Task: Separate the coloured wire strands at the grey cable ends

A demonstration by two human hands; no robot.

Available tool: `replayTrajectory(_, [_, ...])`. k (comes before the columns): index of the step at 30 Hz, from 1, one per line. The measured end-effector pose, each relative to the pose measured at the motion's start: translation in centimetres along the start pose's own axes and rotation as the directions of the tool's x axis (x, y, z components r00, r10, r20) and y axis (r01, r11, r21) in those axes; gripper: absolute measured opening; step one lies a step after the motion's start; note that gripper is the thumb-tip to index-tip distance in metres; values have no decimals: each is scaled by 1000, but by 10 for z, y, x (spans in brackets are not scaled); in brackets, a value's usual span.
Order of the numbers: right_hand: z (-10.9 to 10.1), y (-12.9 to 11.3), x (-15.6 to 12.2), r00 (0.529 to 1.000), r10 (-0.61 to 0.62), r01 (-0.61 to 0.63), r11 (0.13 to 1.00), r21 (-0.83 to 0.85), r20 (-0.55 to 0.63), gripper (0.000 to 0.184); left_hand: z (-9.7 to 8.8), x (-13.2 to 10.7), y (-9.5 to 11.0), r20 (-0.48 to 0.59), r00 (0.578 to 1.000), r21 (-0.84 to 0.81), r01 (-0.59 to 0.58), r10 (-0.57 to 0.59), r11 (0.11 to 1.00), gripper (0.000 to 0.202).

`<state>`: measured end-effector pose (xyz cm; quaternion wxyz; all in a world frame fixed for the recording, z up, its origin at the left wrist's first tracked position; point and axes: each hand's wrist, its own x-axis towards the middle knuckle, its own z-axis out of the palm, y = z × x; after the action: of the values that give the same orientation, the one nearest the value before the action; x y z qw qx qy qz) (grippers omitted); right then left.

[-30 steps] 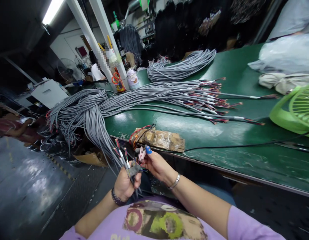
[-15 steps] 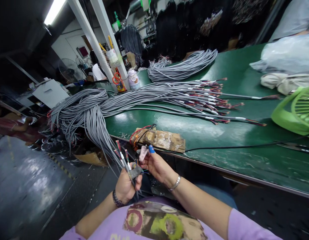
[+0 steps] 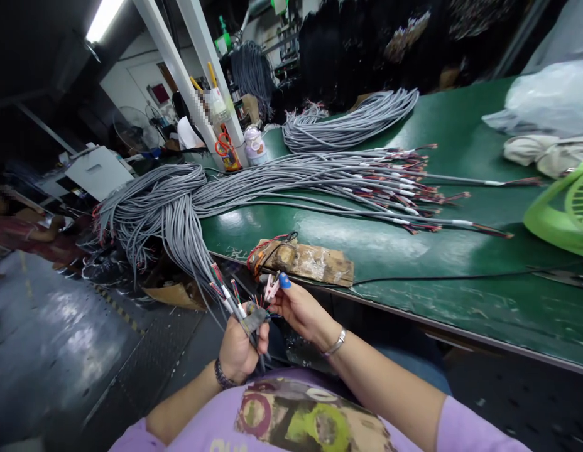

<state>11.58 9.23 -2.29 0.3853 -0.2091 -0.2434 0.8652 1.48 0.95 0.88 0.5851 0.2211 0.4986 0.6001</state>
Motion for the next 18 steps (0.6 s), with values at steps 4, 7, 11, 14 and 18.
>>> replayTrajectory(4, [1, 1, 5, 999, -34, 35, 998, 43, -36, 30, 2, 3, -2, -33, 999, 22, 6, -6, 1000, 33])
replayTrajectory(7, [5, 1, 5, 997, -62, 62, 998, 22, -36, 28, 2, 5, -5, -41, 999, 40, 16, -14, 999, 33])
replayTrajectory(11, [6, 4, 2, 999, -35, 35, 999, 24, -21, 35, 1, 4, -6, -39, 999, 40, 13, -12, 999, 34])
replayTrajectory(14, [3, 4, -2, 1000, 24, -24, 998, 63, 6, 40, -2, -1, -6, -31, 999, 29, 13, -12, 1000, 35])
replayTrajectory(18, [-1, 1, -8, 992, 109, -113, 992, 59, 67, 39, -7, -6, -6, -51, 999, 20, -19, 20, 1000, 36])
